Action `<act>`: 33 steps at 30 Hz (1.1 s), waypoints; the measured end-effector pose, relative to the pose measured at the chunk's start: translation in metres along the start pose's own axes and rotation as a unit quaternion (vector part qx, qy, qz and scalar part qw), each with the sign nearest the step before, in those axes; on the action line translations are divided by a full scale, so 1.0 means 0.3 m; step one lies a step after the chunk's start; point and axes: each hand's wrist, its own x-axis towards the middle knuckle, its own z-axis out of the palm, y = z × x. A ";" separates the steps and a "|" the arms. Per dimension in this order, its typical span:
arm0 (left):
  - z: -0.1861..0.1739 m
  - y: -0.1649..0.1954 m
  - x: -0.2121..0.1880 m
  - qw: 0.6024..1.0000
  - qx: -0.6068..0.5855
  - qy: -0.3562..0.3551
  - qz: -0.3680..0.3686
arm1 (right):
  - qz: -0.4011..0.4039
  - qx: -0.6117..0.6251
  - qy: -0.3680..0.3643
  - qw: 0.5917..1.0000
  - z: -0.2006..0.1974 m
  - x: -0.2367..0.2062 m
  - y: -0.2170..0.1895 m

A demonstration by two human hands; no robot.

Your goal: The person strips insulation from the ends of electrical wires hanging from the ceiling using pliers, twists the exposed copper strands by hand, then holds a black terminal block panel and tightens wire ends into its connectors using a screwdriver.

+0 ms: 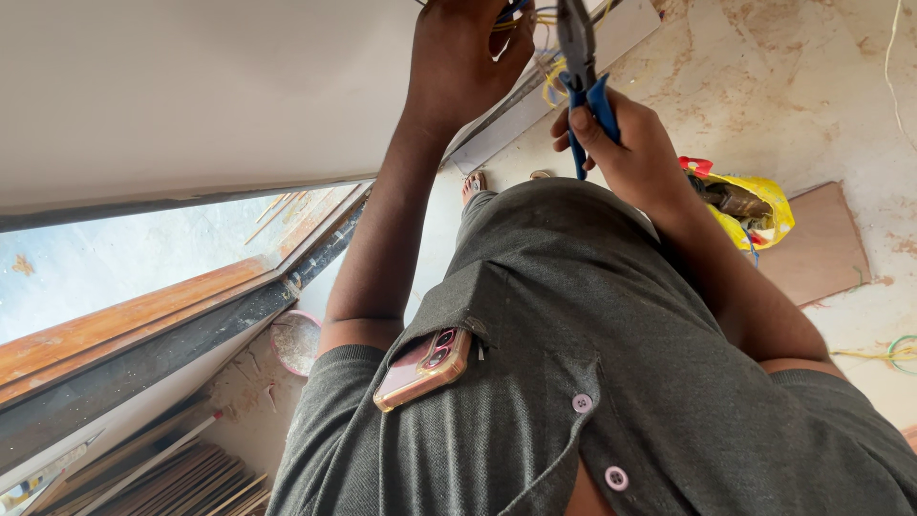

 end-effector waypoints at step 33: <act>0.042 0.047 -0.017 1.000 0.007 0.025 0.013 | -0.023 0.052 0.027 0.998 0.046 0.057 0.085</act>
